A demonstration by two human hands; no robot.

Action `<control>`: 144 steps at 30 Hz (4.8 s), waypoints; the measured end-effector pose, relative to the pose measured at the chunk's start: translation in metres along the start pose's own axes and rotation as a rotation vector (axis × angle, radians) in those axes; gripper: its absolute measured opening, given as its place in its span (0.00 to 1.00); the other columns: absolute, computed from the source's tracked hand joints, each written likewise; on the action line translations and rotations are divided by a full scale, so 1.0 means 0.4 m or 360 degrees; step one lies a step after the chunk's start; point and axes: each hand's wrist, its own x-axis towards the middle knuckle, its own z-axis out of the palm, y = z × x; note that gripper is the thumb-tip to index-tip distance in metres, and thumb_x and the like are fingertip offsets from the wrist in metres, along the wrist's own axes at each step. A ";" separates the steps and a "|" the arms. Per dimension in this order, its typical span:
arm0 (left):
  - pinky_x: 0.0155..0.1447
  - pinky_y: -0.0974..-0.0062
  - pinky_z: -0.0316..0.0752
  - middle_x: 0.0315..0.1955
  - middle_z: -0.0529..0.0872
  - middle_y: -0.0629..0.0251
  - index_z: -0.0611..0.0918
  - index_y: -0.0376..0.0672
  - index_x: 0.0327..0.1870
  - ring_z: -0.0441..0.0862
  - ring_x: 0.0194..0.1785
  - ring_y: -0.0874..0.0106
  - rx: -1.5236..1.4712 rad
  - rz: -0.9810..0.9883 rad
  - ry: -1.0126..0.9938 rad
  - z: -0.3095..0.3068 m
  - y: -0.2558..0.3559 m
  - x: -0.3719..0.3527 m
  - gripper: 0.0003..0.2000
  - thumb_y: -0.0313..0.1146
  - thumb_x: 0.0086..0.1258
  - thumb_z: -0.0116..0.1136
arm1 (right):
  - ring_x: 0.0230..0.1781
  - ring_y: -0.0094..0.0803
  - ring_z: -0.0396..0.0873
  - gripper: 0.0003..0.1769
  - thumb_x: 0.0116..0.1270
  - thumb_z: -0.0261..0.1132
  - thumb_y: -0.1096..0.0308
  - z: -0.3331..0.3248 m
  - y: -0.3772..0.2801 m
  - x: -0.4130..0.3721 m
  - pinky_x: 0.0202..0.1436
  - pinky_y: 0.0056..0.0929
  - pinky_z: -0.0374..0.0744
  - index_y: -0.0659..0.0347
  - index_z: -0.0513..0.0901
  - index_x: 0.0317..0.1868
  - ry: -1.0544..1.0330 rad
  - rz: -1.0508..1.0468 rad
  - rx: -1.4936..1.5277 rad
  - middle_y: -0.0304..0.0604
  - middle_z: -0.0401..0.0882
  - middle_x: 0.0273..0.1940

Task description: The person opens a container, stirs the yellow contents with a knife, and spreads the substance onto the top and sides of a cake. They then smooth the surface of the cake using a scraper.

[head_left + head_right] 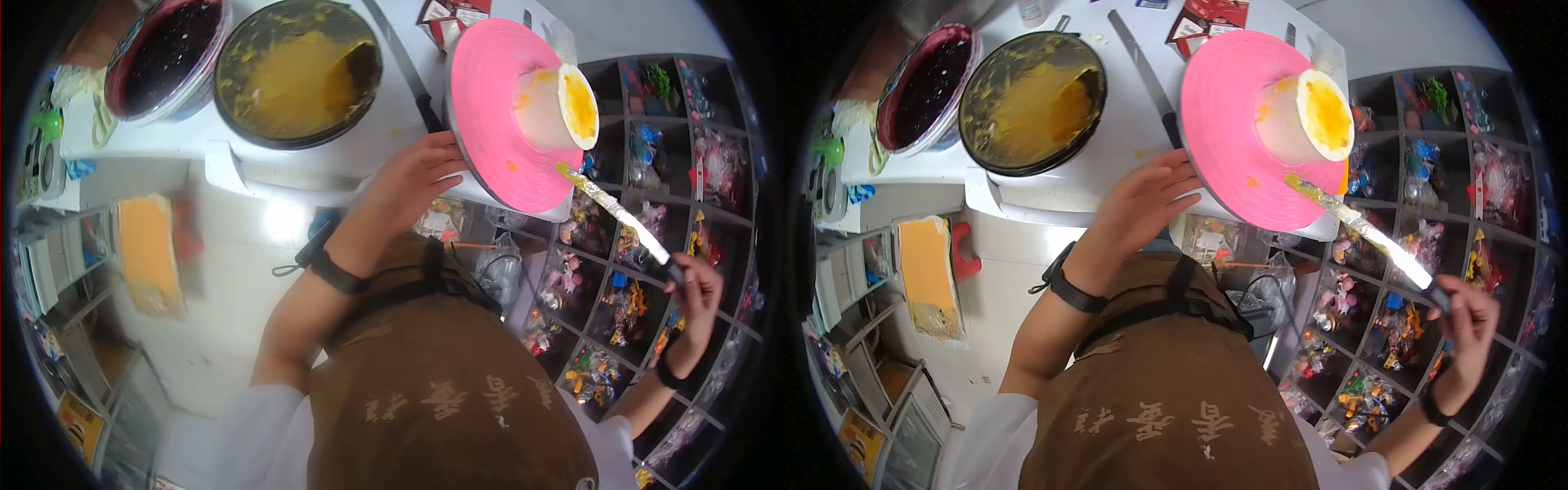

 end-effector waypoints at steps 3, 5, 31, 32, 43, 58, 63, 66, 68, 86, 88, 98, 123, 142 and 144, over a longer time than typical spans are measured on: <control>0.68 0.64 0.64 0.61 0.76 0.57 0.71 0.38 0.64 0.71 0.65 0.63 0.0025 -0.0040 0.0052 0.015 0.003 -0.012 0.21 0.35 0.72 0.48 | 0.16 0.12 0.62 0.16 0.73 0.59 0.65 0.130 0.110 -0.075 0.18 0.13 0.57 0.66 0.81 0.54 -0.0035 0.0329 0.0583 0.38 0.81 0.26; 0.69 0.63 0.64 0.63 0.74 0.55 0.70 0.38 0.66 0.69 0.67 0.61 0.0025 -0.0079 0.0041 0.021 -0.001 -0.018 0.22 0.34 0.71 0.48 | 0.16 0.12 0.62 0.16 0.73 0.59 0.65 0.225 0.176 -0.127 0.18 0.13 0.56 0.67 0.81 0.55 0.0079 0.0396 0.0718 0.38 0.80 0.26; 0.72 0.58 0.62 0.68 0.68 0.52 0.67 0.37 0.67 0.65 0.71 0.56 0.0349 -0.0325 0.0143 0.099 -0.082 -0.058 0.24 0.31 0.70 0.47 | 0.14 0.11 0.60 0.12 0.69 0.64 0.72 0.506 0.276 -0.228 0.16 0.13 0.54 0.69 0.84 0.50 0.0194 0.0669 0.1431 0.38 0.79 0.24; 0.72 0.58 0.62 0.68 0.68 0.52 0.67 0.37 0.67 0.65 0.71 0.56 0.0344 -0.0307 0.0147 0.101 -0.082 -0.057 0.24 0.31 0.70 0.47 | 0.13 0.11 0.59 0.12 0.70 0.63 0.72 0.503 0.276 -0.225 0.16 0.13 0.54 0.70 0.83 0.50 0.0156 0.0725 0.1563 0.39 0.79 0.23; 0.72 0.57 0.62 0.65 0.72 0.51 0.70 0.36 0.64 0.66 0.71 0.55 0.0295 -0.0225 0.0160 0.091 -0.082 -0.049 0.22 0.32 0.69 0.47 | 0.13 0.13 0.59 0.12 0.70 0.62 0.73 0.481 0.299 -0.199 0.15 0.13 0.53 0.73 0.82 0.49 0.0131 0.0692 0.1983 0.46 0.80 0.23; 0.69 0.60 0.67 0.63 0.74 0.45 0.69 0.29 0.63 0.71 0.68 0.56 0.0443 -0.0444 0.0266 0.112 -0.095 -0.027 0.21 0.29 0.71 0.43 | 0.14 0.11 0.60 0.11 0.67 0.65 0.74 0.454 0.307 -0.187 0.17 0.14 0.54 0.69 0.84 0.48 0.0096 0.0540 0.1469 0.41 0.82 0.25; 0.67 0.61 0.71 0.59 0.77 0.43 0.71 0.27 0.61 0.75 0.65 0.55 0.0469 -0.0494 0.0281 0.144 -0.087 -0.015 0.19 0.26 0.71 0.44 | 0.16 0.11 0.62 0.11 0.67 0.65 0.76 0.488 0.316 -0.170 0.18 0.13 0.56 0.69 0.84 0.49 0.0009 0.0414 0.1395 0.40 0.82 0.25; 0.66 0.60 0.73 0.54 0.80 0.44 0.73 0.27 0.58 0.77 0.62 0.52 0.0431 -0.0509 0.0332 0.123 -0.079 -0.020 0.17 0.23 0.70 0.44 | 0.16 0.11 0.62 0.11 0.67 0.65 0.76 0.488 0.316 -0.163 0.19 0.13 0.56 0.69 0.84 0.49 -0.0087 0.0423 0.1406 0.40 0.82 0.25; 0.65 0.60 0.75 0.53 0.81 0.43 0.74 0.26 0.56 0.79 0.59 0.51 0.0407 -0.0479 0.0366 0.124 -0.063 -0.034 0.16 0.22 0.70 0.44 | 0.16 0.11 0.63 0.11 0.67 0.65 0.76 0.488 0.318 -0.156 0.19 0.13 0.57 0.69 0.84 0.48 -0.0144 0.0406 0.1412 0.40 0.82 0.25; 0.54 0.71 0.84 0.45 0.85 0.48 0.79 0.28 0.54 0.87 0.46 0.63 0.0680 -0.0208 0.0453 0.168 0.020 -0.131 0.13 0.21 0.70 0.55 | 0.17 0.13 0.67 0.11 0.66 0.65 0.76 0.500 0.259 -0.096 0.19 0.13 0.59 0.72 0.84 0.47 -0.0330 0.0210 0.1513 0.44 0.83 0.25; 0.53 0.71 0.84 0.45 0.86 0.50 0.79 0.28 0.53 0.87 0.45 0.64 0.0681 -0.0177 0.0460 0.168 0.030 -0.134 0.13 0.21 0.70 0.55 | 0.17 0.14 0.68 0.11 0.66 0.65 0.76 0.499 0.250 -0.093 0.19 0.13 0.59 0.72 0.84 0.47 -0.0308 0.0228 0.1497 0.44 0.82 0.25; 0.51 0.71 0.83 0.42 0.86 0.58 0.81 0.33 0.50 0.87 0.43 0.67 0.0664 0.0002 0.0403 0.171 0.063 -0.125 0.10 0.23 0.71 0.55 | 0.15 0.14 0.64 0.12 0.67 0.65 0.74 0.535 0.216 -0.089 0.22 0.16 0.70 0.73 0.83 0.47 -0.0217 0.0135 0.1648 0.40 0.78 0.24; 0.39 0.62 0.75 0.30 0.79 0.58 0.81 0.40 0.40 0.79 0.35 0.57 0.3378 0.0861 0.0505 -0.080 -0.016 -0.027 0.14 0.28 0.52 0.70 | 0.14 0.14 0.61 0.13 0.70 0.62 0.72 0.602 0.116 -0.148 0.17 0.13 0.56 0.71 0.81 0.51 -0.0042 0.0392 0.1827 0.47 0.81 0.26; 0.36 0.63 0.75 0.27 0.81 0.55 0.83 0.37 0.33 0.80 0.30 0.56 0.3389 0.1106 0.0560 -0.113 0.025 -0.037 0.04 0.26 0.59 0.62 | 0.15 0.14 0.62 0.13 0.70 0.62 0.73 0.614 0.119 -0.172 0.18 0.13 0.58 0.71 0.82 0.52 -0.0038 0.0385 0.1839 0.46 0.81 0.26; 0.36 0.64 0.75 0.27 0.81 0.55 0.83 0.37 0.34 0.80 0.30 0.57 0.3404 0.1201 0.0589 -0.117 0.034 -0.019 0.04 0.26 0.59 0.62 | 0.15 0.14 0.62 0.13 0.70 0.61 0.73 0.615 0.117 -0.169 0.18 0.13 0.58 0.70 0.81 0.52 -0.0054 0.0395 0.1833 0.46 0.81 0.26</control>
